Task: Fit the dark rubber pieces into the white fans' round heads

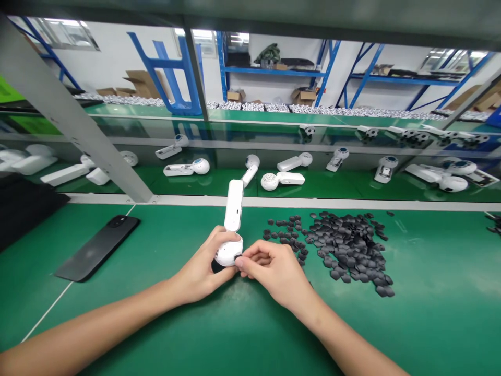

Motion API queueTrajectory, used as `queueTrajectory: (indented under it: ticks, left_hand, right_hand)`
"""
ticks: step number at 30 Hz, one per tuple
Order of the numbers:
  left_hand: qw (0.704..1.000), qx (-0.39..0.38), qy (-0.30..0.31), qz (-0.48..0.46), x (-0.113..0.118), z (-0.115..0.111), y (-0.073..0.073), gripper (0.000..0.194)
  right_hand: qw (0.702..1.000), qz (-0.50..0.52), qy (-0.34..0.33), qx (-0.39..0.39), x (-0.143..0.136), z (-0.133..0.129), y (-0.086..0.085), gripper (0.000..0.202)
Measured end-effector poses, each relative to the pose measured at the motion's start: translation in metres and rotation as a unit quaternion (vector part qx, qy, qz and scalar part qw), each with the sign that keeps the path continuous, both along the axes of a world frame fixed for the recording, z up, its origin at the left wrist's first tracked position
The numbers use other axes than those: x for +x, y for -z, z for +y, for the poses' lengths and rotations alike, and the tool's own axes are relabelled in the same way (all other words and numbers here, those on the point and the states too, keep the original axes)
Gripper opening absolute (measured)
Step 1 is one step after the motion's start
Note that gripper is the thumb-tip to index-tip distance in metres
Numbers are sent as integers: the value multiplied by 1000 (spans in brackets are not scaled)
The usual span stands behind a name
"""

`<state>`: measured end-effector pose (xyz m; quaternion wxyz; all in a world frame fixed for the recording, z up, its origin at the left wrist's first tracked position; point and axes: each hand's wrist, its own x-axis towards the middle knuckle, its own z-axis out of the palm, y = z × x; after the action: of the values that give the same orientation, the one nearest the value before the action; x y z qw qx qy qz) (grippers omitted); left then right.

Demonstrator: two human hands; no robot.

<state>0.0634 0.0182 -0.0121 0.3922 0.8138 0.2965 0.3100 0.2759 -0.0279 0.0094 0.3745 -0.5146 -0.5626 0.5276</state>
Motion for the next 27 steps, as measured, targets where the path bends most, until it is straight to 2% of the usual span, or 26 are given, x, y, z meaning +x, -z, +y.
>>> queueTrajectory:
  ticks: [6, 12, 16, 18, 21, 24, 27]
  left_hand:
    - [1000, 1, -7, -14, 4, -5, -3, 63]
    - [999, -20, -34, -9, 7, -11, -5, 48]
    - [999, -24, -34, -16, 8, -14, -5, 46]
    - [997, -64, -28, -33, 8, -13, -5, 45]
    - [982, -170, -36, -77, 7, -9, -4, 37]
    - [958, -258, -56, -112, 2, -2, -7, 34]
    - [939, -311, -62, -135, -4, 4, -10, 33]
  right_hand:
    - [996, -73, 31, 35, -8, -5, -5, 28]
    - [995, -93, 38, 14, -8, -4, -2, 37]
    - [992, -120, 18, 38, -7, -3, 5, 43]
    - [988, -133, -24, 77, -3, 0, 4, 37]
    - [976, -149, -71, 143, 13, 7, -5, 32]
    - [960, -219, -5, 172, 40, 16, -12, 42]
    - [930, -326, 44, 165, 64, 27, -9, 42]
